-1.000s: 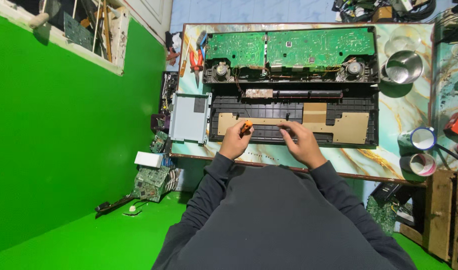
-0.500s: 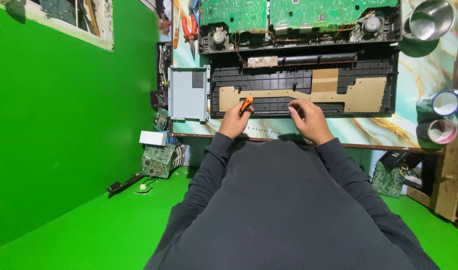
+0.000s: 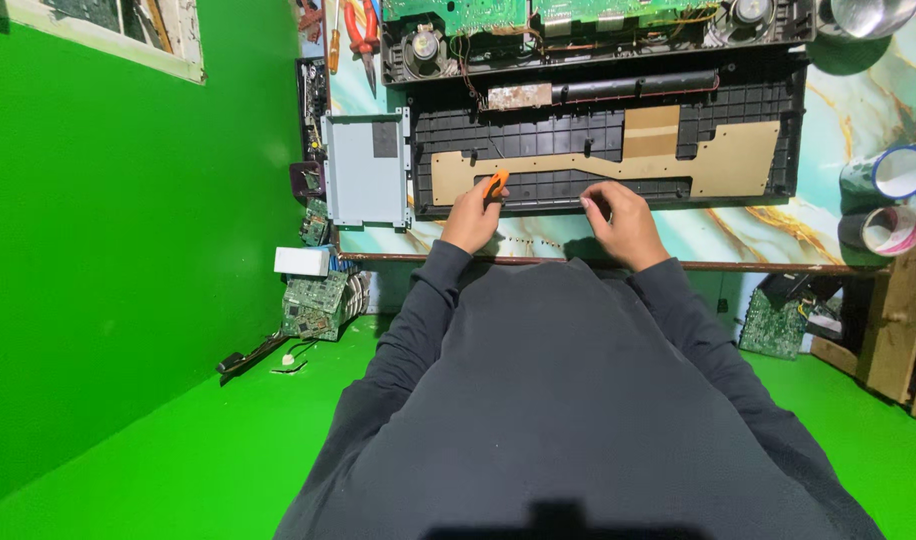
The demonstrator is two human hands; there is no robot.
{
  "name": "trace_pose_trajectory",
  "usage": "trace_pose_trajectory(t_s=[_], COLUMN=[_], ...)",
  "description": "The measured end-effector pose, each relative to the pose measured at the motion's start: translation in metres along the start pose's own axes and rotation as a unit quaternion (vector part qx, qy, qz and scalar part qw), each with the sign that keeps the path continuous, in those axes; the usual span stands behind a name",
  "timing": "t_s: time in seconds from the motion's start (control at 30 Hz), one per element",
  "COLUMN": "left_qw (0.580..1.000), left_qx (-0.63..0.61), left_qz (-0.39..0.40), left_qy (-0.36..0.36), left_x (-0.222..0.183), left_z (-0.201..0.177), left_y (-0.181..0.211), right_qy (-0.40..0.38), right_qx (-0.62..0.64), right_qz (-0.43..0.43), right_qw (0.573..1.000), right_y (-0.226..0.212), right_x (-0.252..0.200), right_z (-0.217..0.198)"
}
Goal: The person unscrews and removes components from an electronic device using a screwdriver, handling a small circuit board and plastic casing parts by hand.
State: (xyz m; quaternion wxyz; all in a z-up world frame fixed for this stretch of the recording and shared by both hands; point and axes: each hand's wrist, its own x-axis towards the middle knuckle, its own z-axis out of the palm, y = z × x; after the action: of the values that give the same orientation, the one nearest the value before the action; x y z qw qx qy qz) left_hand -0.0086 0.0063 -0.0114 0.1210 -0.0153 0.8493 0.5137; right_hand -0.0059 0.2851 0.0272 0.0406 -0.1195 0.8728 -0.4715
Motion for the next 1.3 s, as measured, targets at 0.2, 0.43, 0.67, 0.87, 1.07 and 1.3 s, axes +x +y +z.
trace_pose_trajectory(t_s=[0.2, 0.43, 0.67, 0.87, 1.07, 1.3], left_qw=[1.000, 0.999, 0.996, 0.994, 0.995, 0.996], left_qx=[0.003, 0.019, -0.019, -0.013, -0.042, -0.029], left_qz=[-0.008, 0.030, 0.032, 0.008, -0.011, -0.010], left_qy=[0.000, 0.032, 0.080, 0.108, 0.092, 0.084], left_x=[0.001, -0.003, -0.012, -0.022, -0.024, -0.023], left_z=[0.004, 0.011, 0.014, 0.012, 0.004, -0.008], left_y=[0.027, 0.025, 0.016, 0.019, 0.025, 0.018], right_qy=[-0.002, -0.001, -0.055, -0.078, -0.103, -0.100], right_qx=[-0.004, -0.006, 0.008, 0.015, 0.019, -0.021], right_qz=[-0.008, -0.033, -0.025, -0.058, -0.037, -0.035], right_qw=[1.000, 0.999, 0.998, 0.995, 0.994, 0.994], right_y=[0.005, 0.014, 0.016, 0.018, 0.019, 0.025], right_x=[0.000, -0.004, 0.004, 0.006, 0.003, -0.007], right_z=[-0.001, -0.015, -0.028, -0.022, -0.015, -0.004])
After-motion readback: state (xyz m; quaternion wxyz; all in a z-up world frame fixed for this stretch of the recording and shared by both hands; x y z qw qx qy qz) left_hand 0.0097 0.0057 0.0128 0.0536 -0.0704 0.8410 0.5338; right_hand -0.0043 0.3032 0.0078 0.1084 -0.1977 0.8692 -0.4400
